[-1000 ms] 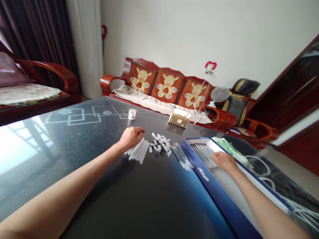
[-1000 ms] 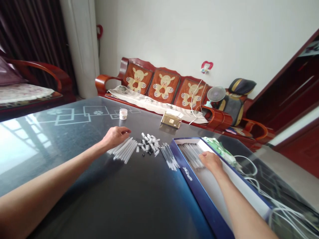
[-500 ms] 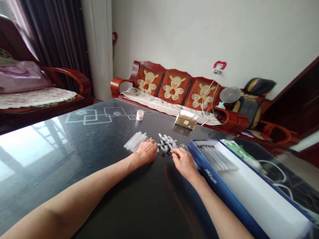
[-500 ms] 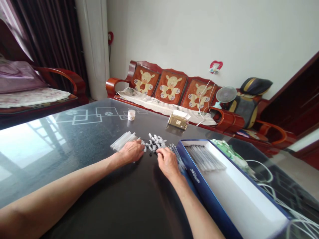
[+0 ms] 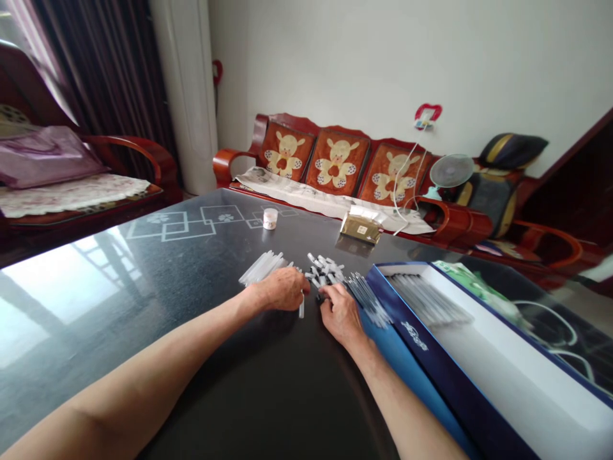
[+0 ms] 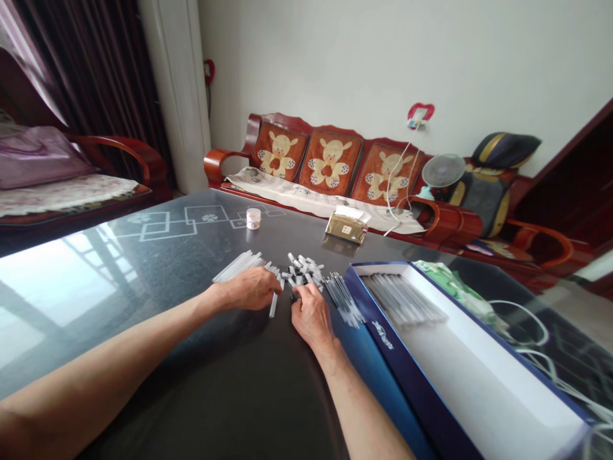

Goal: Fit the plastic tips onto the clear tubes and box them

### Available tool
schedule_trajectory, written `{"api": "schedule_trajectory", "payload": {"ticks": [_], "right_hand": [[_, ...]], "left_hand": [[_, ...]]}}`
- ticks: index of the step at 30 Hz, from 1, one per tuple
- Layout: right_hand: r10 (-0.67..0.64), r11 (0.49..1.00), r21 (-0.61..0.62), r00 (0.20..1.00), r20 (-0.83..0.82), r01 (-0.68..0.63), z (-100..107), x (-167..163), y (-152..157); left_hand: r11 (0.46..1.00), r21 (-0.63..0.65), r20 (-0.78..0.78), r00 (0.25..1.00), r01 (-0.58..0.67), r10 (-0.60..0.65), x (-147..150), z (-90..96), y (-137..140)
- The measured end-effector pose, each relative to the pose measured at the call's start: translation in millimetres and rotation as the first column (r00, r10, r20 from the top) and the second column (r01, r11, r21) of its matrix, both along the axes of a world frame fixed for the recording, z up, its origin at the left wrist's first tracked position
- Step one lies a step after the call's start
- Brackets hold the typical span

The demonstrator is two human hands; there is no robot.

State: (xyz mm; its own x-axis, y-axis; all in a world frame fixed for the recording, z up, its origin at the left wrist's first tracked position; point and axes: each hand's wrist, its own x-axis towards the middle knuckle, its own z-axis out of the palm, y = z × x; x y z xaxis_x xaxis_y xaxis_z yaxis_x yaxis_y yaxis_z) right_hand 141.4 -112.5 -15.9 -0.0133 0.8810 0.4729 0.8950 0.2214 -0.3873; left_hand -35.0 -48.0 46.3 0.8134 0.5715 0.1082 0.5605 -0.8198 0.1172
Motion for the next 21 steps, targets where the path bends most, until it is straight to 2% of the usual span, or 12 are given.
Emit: {"api": "schedule_trajectory", "payload": {"ticks": [5, 9, 13, 18, 21], "right_hand": [[-0.076, 0.993, 0.088, 0.992, -0.106, 0.085, -0.7, 6.3, 4.8], [-0.239, 0.962, 0.131, 0.971, -0.022, 0.24, 7.5, 32.2, 4.1], [-0.395, 0.918, 0.028, 0.906, 0.15, 0.395, 15.2, 57.3, -1.3], [-0.432, 0.879, -0.066, 0.845, 0.314, 0.473, 16.4, 56.0, -4.8], [-0.461, 0.854, -0.078, 0.818, 0.343, 0.514, 17.6, 52.8, -3.3]], "left_hand": [[0.992, 0.065, -0.045, 0.993, 0.11, -0.107, -3.4, -4.5, -3.2], [0.988, 0.075, -0.041, 0.991, 0.132, -0.129, 0.4, -10.7, -4.9], [0.981, 0.082, -0.01, 0.984, 0.177, -0.177, 3.6, -11.6, -2.7], [0.923, 0.241, 0.109, 0.937, 0.3, -0.333, 7.1, -7.4, -3.0], [0.907, 0.29, 0.207, 0.906, 0.304, -0.37, 8.7, -4.8, -5.8]]}}
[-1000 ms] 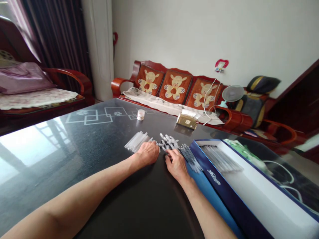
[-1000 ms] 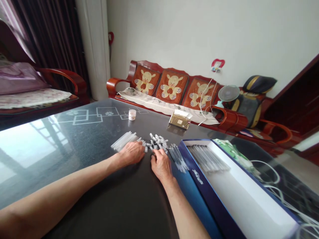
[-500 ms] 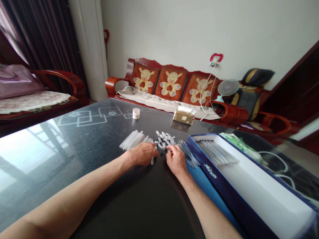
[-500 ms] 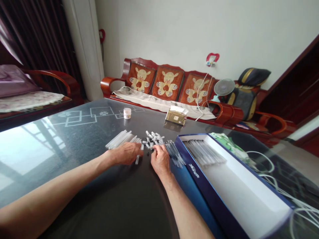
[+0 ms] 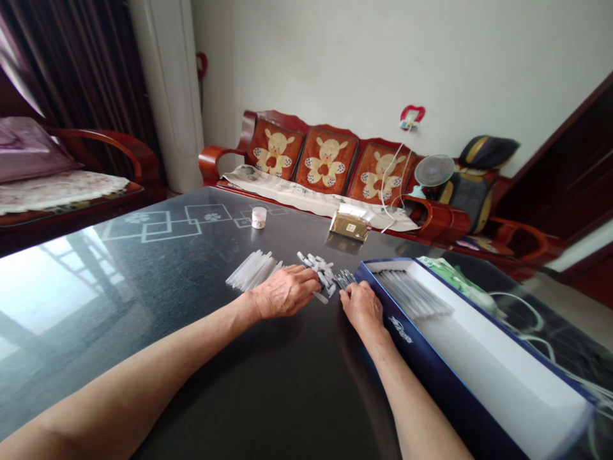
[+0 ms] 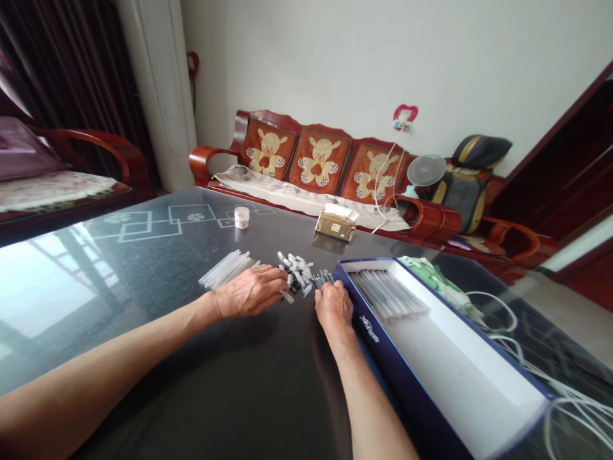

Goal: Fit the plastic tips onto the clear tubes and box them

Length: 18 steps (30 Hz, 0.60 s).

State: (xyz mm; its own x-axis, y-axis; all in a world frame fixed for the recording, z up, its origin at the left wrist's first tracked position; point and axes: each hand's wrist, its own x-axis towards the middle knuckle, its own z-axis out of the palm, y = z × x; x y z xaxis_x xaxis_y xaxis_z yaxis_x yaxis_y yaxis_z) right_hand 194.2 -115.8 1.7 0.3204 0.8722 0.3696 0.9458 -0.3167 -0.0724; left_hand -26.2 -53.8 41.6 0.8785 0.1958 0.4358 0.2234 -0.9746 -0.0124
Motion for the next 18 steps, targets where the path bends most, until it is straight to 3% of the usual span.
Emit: {"api": "schedule_trajectory", "payload": {"ticks": [6, 13, 16, 18], "right_hand": [[-0.034, 0.997, -0.072, 0.999, 0.02, 0.035, -0.4, 5.1, 6.7], [-0.114, 0.985, -0.128, 0.993, -0.017, 0.111, 8.9, -4.5, 4.1], [-0.042, 0.999, -0.003, 0.989, -0.14, 0.042, 18.0, -8.2, 3.8], [0.096, 0.988, 0.151, 0.933, -0.346, -0.046, 21.7, -11.8, 5.5]], "left_hand": [[0.999, -0.009, 0.026, 0.999, -0.041, 0.041, 0.9, -2.2, -2.1], [0.981, -0.039, -0.018, 0.982, -0.188, 0.188, 0.5, -6.5, -2.9], [0.969, -0.052, -0.013, 0.971, -0.24, 0.239, 1.2, -7.2, -3.6], [0.96, -0.073, -0.013, 0.963, -0.27, 0.269, 1.7, -8.6, -2.6]]}}
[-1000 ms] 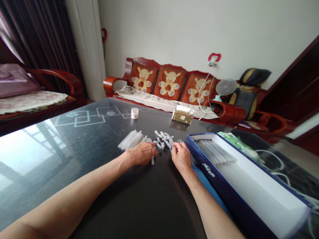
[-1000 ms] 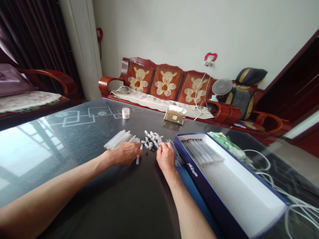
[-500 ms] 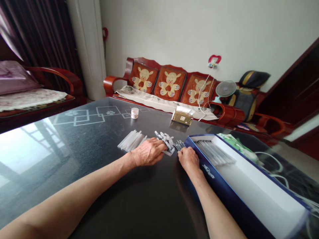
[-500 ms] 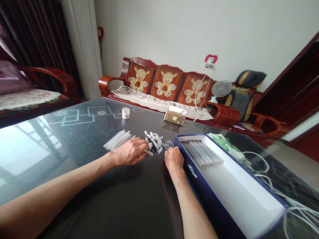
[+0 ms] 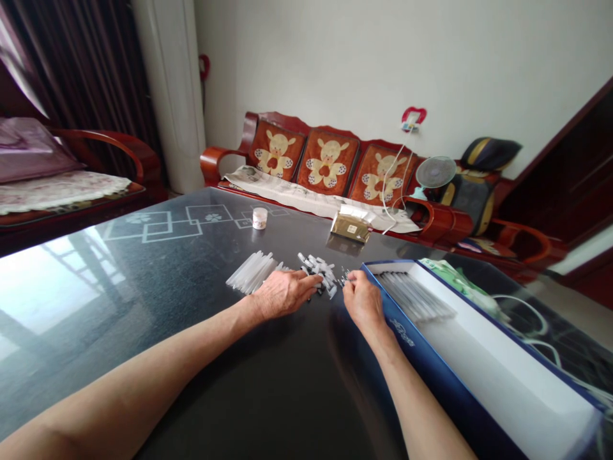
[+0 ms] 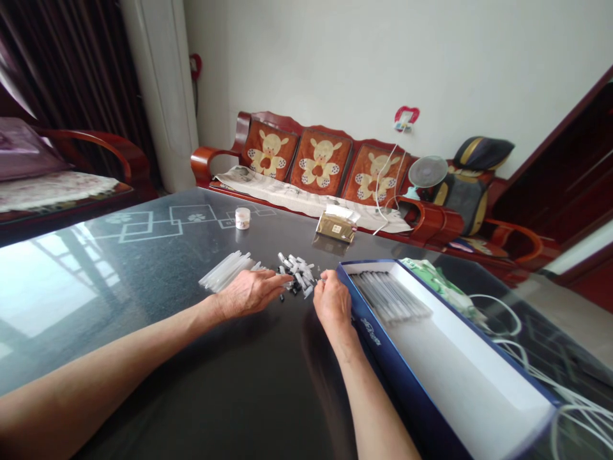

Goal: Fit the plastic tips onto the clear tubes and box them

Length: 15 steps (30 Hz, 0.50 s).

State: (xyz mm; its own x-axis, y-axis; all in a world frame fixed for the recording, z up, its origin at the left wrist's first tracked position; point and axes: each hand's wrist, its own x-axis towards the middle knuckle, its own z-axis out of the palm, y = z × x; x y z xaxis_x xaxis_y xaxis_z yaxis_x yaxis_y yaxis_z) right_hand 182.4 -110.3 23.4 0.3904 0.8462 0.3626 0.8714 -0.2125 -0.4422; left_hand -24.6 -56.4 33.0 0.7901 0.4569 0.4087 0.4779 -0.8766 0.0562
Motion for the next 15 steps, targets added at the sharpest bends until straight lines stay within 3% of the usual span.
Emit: {"api": "schedule_trajectory", "payload": {"ticks": [2, 3, 5, 7, 8, 10, 13, 15], "right_hand": [[0.159, 0.983, 0.14, 0.926, -0.342, -0.117, 1.0, -5.9, 2.0], [0.245, 0.966, 0.202, 0.819, -0.518, -0.161, 0.7, -9.6, 2.7], [0.371, 0.929, 0.312, 0.518, -0.771, -0.2, -0.5, -17.2, 3.0], [0.432, 0.9, 0.396, 0.259, -0.864, -0.179, -1.4, -22.9, 2.5], [0.449, 0.892, 0.427, 0.178, -0.876, -0.149, -1.5, -24.5, 2.2], [0.472, 0.882, 0.468, 0.095, -0.877, -0.058, -1.2, -25.4, 2.1], [0.493, 0.867, 0.496, 0.049, -0.868, 0.058, -0.6, -23.8, 3.1], [0.494, 0.866, 0.495, 0.031, -0.869, 0.065, -0.8, -23.3, 3.6]], "left_hand": [[0.999, -0.03, 0.008, 1.0, -0.013, 0.014, 0.6, -2.7, 2.0], [0.999, -0.047, 0.02, 1.0, -0.014, 0.015, 1.0, -4.3, 3.1], [0.996, -0.089, 0.065, 0.998, -0.009, 0.014, 2.3, -7.2, 4.8], [0.991, -0.136, 0.121, 0.992, -0.009, 0.025, 3.7, -8.5, 5.3], [0.986, -0.163, 0.142, 0.989, -0.016, 0.04, 4.3, -8.3, 5.1], [0.974, -0.219, 0.159, 0.983, -0.053, 0.09, 5.2, -6.4, 4.0], [0.951, -0.278, 0.154, 0.971, -0.133, 0.18, 5.7, -2.8, 2.3], [0.946, -0.287, 0.158, 0.966, -0.154, 0.206, 5.9, -1.9, 1.9]]}}
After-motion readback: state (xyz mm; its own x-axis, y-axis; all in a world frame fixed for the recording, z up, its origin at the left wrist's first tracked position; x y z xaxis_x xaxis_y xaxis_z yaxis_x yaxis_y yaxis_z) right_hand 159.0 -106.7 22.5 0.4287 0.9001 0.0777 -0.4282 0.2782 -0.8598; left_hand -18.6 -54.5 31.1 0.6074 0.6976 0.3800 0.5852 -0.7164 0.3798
